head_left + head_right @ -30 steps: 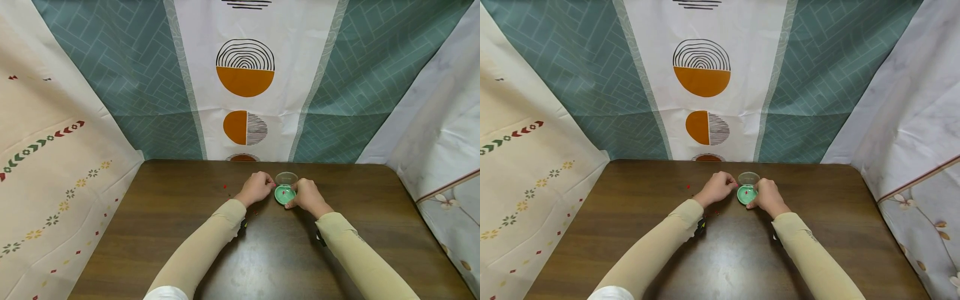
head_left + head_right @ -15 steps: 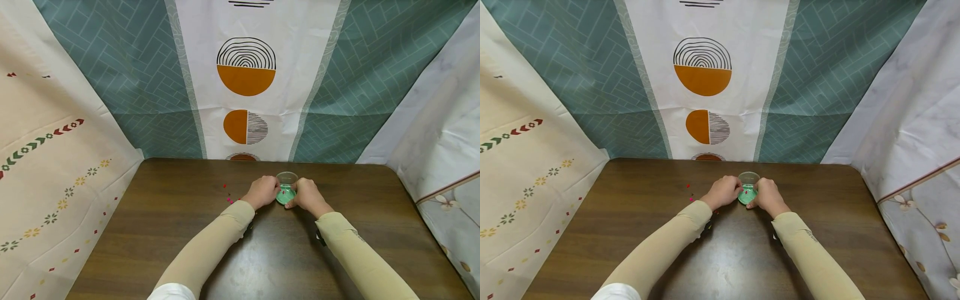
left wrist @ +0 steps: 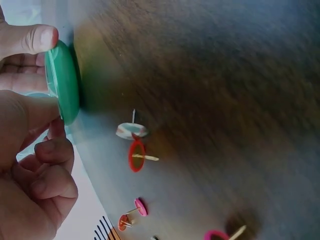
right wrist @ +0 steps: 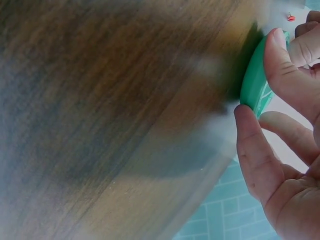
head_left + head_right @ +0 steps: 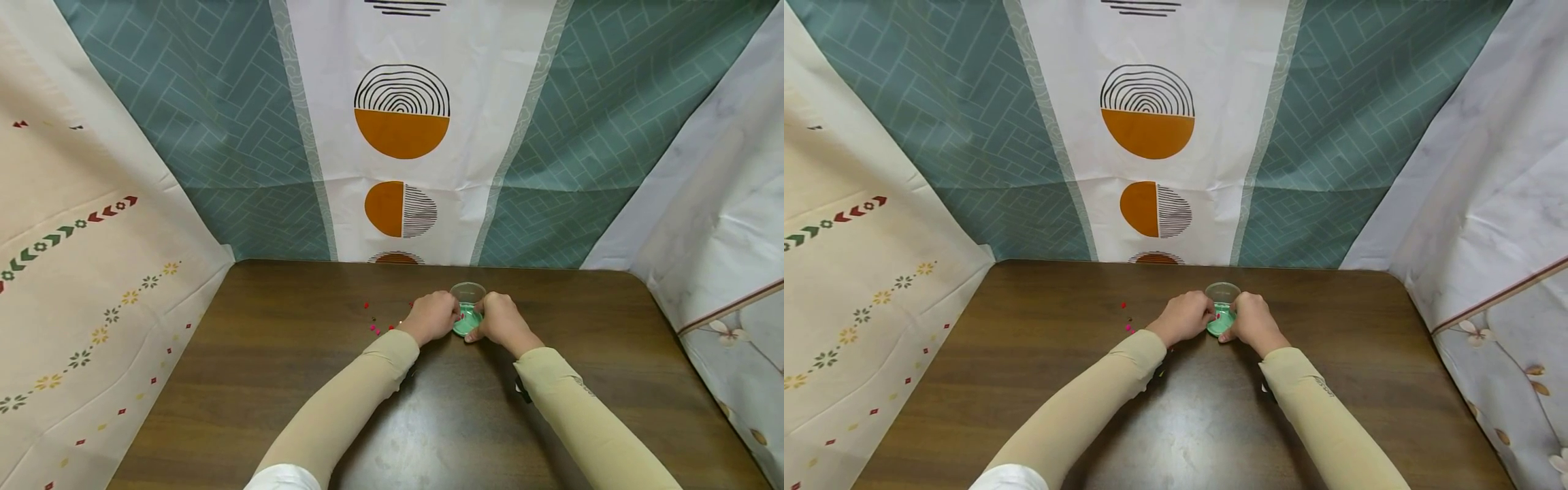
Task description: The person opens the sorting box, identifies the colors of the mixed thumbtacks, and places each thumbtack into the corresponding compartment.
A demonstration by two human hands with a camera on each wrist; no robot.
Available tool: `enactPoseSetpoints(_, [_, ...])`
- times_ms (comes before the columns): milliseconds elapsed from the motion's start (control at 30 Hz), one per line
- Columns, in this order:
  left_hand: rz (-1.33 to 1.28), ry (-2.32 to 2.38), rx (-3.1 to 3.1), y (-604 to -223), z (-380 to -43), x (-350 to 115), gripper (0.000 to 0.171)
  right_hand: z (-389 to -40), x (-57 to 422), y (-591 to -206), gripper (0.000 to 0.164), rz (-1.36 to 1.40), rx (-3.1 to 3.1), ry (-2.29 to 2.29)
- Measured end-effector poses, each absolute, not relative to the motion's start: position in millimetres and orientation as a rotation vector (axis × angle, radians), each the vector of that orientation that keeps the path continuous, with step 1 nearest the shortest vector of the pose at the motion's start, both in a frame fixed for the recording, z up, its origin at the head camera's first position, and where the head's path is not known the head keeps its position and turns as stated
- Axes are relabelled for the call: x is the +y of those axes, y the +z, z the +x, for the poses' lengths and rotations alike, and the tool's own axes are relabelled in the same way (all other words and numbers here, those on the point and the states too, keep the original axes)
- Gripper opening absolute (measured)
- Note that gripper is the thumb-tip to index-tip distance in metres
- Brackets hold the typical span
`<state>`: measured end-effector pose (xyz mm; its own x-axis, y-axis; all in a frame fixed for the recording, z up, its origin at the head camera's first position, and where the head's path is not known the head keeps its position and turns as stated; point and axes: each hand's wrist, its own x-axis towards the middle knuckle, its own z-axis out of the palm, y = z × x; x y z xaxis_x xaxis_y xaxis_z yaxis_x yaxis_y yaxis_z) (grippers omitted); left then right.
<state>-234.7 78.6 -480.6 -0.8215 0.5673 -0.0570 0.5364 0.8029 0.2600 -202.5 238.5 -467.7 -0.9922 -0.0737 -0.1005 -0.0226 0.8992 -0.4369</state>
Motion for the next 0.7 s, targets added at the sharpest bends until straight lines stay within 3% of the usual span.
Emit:
enactPoseSetpoints(400, [0.845,0.512,2.888,-476,-236,68,0.011,-203,237,-470,0.064,-0.059,2.935,-0.659])
enactPoseSetpoints(700, [0.75,0.667,2.972,-449,-252,19,0.013,-201,237,-463,0.071,-0.065,2.931,-0.665])
